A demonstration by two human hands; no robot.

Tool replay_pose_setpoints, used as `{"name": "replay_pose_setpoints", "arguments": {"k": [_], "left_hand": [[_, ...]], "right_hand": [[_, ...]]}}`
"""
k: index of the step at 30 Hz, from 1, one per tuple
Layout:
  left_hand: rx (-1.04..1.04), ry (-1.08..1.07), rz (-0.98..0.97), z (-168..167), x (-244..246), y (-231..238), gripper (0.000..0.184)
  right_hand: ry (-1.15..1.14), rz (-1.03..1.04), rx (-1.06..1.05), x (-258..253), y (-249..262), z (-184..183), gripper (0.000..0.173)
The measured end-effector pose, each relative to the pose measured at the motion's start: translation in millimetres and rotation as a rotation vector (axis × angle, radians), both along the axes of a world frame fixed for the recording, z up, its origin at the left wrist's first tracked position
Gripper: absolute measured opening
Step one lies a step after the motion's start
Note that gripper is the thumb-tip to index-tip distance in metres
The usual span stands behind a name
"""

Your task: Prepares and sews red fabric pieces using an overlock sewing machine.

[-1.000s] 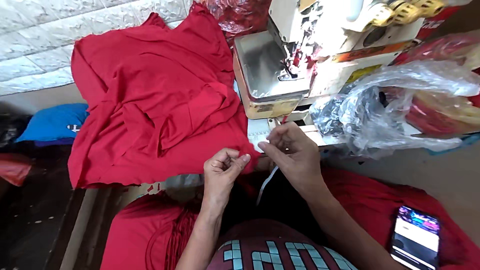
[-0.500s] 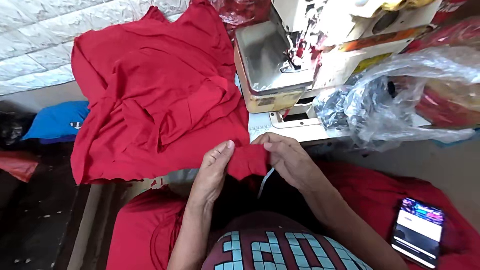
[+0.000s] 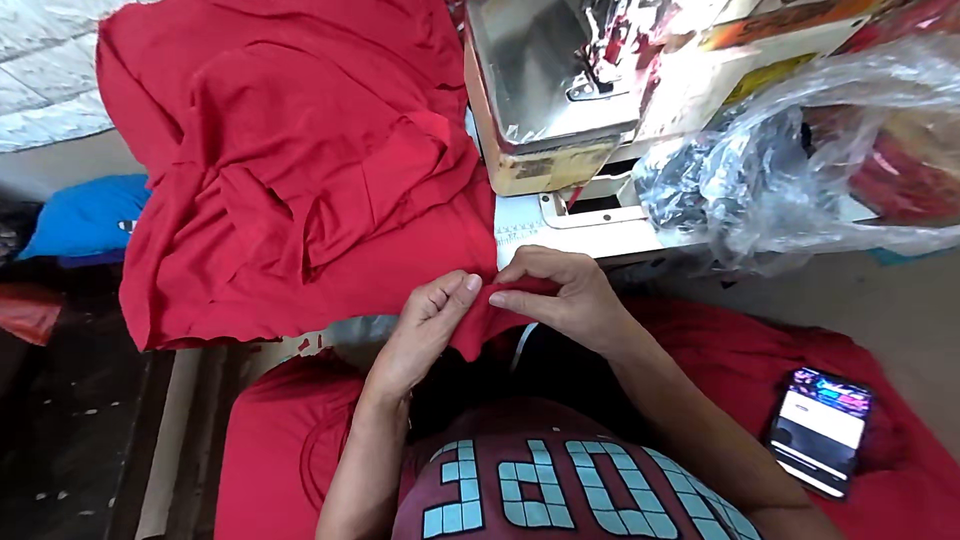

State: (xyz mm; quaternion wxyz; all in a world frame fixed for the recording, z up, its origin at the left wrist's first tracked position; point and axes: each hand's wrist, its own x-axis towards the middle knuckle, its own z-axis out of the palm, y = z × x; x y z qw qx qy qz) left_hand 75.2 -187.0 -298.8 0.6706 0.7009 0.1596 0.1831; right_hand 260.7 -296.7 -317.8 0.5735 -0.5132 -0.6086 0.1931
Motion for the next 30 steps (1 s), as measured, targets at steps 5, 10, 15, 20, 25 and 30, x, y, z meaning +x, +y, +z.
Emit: {"name": "replay_pose_setpoints", "arguments": {"k": [5, 10, 15, 20, 25, 30], "left_hand": [[-0.639, 0.005, -0.298, -21.8, 4.9, -8.6, 0.069], [-0.545, -0.157, -0.033, -27.5, 7.9, -3.8, 0.014], [-0.292, -0.121, 0.056, -21.4, 4.8, -2.2, 0.014], [-0.069, -0.068, -0.004, -16.4, 2.6, -1.2, 0.015], [0.084, 0.009, -0.155, -3.2, -1.2, 0.2, 0.014], [0.383, 0.100, -0.147, 18.0, -1.7, -8.5, 0.019]], "right_hand": [[-0.341, -0.141, 0.290, -0.2, -2.5, -1.6, 0.009], [-0.587, -0.186, 0.348, -1.3, -13.1, -8.6, 0.011], [-0.458, -0.247, 0.268, -6.7, -12.4, -11.5, 0.016], [-0.210, -0.273, 0.064, -14.9, -13.5, -11.3, 0.011], [-0.017, -0.023, -0.082, -9.4, -10.3, -11.1, 0.034], [0.413, 0.352, -0.287, -12.9, -0.2, -21.3, 0.067]]}}
